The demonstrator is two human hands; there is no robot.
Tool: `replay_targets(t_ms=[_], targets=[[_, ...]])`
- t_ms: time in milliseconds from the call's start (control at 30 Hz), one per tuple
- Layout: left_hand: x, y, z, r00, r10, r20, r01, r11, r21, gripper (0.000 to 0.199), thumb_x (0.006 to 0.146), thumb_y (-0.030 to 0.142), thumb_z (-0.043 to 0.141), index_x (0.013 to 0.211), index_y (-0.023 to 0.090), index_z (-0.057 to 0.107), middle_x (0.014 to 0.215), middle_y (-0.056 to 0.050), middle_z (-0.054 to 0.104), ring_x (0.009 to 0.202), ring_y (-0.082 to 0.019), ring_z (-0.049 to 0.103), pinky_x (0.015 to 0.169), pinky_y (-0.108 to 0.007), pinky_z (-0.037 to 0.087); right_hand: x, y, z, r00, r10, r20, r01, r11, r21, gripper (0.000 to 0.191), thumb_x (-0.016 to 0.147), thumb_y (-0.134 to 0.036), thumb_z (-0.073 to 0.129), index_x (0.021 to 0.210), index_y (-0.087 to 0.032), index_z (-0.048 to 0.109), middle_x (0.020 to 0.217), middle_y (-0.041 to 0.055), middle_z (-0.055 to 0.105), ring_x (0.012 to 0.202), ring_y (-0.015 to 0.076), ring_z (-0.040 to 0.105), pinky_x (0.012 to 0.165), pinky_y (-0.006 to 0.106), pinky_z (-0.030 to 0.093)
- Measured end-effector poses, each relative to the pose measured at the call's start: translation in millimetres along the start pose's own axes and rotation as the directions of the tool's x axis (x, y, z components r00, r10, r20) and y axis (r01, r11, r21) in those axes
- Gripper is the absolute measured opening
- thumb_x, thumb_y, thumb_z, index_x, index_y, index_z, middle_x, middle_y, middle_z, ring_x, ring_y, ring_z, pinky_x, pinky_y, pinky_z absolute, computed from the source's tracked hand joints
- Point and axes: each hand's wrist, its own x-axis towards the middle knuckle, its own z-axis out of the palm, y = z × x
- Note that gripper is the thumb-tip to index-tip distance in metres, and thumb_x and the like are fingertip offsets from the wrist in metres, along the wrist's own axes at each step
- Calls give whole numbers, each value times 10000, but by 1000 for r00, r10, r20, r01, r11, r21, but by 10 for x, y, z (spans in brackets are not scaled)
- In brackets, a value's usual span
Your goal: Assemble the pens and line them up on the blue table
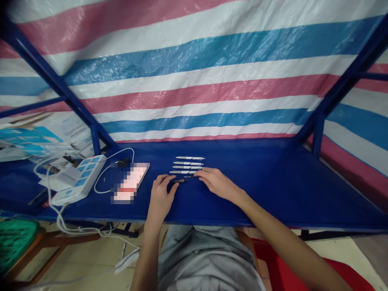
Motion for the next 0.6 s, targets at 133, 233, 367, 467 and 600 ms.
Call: replay_targets(t_ms=[133,233,367,467,600], targets=[[21,-23,13,998,0,70,-1,1000,12,147,924,166,589,977,205,721,1023,-81,672,949,-275,595,852,-443,512,7,1,6,1000,17,10,-16,999,-38,299,1044,-160,437,1229,-196,669,1149,103,703,1027,240,691,915,377,558],[17,-8,-18,996,-23,84,29,997,-77,144,941,151,553,982,205,679,960,-63,693,926,-257,627,832,-409,514,10,-3,4,1000,24,6,-24,998,-58,303,1038,-150,437,1224,-197,671,1120,99,708,999,239,693,890,377,566],[-4,4,-62,997,-32,68,46,974,-221,136,966,169,522,1018,207,642,952,-48,709,906,-212,676,820,-343,528,11,-4,2,1000,22,-4,-22,998,-57,307,1035,-144,441,1229,-205,671,1125,94,710,1011,238,695,894,371,563],[-8,8,-72,997,-47,59,60,966,-252,125,954,169,539,1012,208,642,954,-44,707,896,-197,681,814,-319,532,11,-9,3,1000,25,5,-24,998,-52,300,1040,-153,441,1220,-198,675,1128,99,712,1020,244,695,896,375,562],[-4,17,-75,996,-64,61,78,962,-262,127,940,165,550,1007,212,648,964,-42,703,909,-196,677,801,-308,534,10,-11,8,1000,16,12,-15,998,-58,299,1050,-169,434,1236,-194,666,1133,101,707,1023,243,689,905,381,559]])
